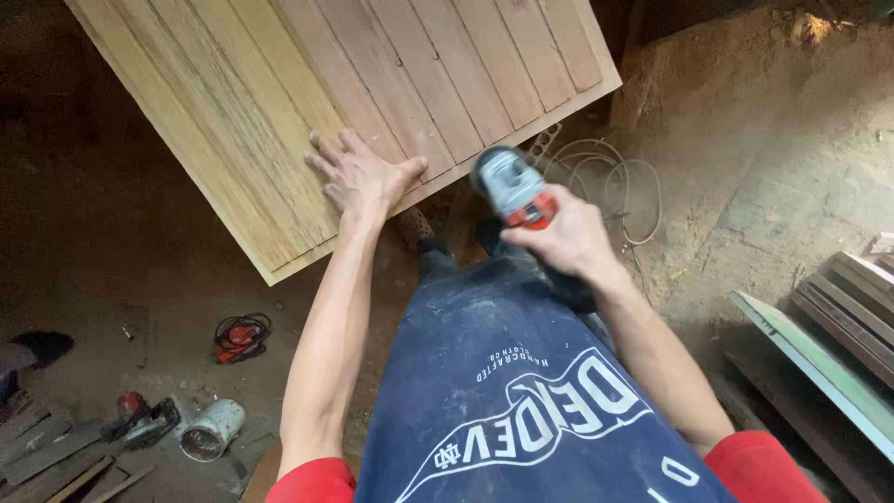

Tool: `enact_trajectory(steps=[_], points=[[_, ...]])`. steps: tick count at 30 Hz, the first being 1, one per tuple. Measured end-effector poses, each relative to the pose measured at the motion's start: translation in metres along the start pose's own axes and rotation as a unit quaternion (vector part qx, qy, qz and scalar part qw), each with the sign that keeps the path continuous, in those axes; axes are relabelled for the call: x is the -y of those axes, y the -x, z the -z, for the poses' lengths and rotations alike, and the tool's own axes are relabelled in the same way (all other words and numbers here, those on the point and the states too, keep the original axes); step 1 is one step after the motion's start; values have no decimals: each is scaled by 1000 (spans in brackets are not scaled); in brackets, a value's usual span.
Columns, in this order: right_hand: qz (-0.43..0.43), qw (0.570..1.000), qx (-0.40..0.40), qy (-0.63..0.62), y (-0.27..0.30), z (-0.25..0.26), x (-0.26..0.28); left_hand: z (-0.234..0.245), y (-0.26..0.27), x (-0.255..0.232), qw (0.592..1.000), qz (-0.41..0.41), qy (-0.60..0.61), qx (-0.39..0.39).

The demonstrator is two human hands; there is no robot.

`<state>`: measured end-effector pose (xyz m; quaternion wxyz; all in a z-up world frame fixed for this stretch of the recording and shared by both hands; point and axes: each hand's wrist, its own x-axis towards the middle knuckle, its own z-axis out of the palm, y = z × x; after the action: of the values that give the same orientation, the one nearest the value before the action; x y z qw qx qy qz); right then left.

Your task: The person uses an angle grinder with a sanding disc to smooth the surface of a wooden board. They move the tool across the board in long strokes, occasionally pausing to reposition their hands or the board.

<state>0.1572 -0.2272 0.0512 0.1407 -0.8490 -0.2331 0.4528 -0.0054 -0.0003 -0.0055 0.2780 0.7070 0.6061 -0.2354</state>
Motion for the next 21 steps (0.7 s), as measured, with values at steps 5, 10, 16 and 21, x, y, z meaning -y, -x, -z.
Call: enact_trajectory(steps=[5, 10, 16, 21], points=[[-2, 999, 52, 0, 15, -29, 28, 3, 3, 1, 1000, -6, 14, -4], [-6, 1000, 22, 8, 9, -21, 18, 7, 6, 0, 1000, -5, 25, 4], [-22, 996, -65, -56, -5, 27, -19, 7, 6, -5, 1000, 5, 16, 1], [-53, 987, -102, -108, -13, 77, -35, 5, 2, -6, 1000, 9, 0, -4]])
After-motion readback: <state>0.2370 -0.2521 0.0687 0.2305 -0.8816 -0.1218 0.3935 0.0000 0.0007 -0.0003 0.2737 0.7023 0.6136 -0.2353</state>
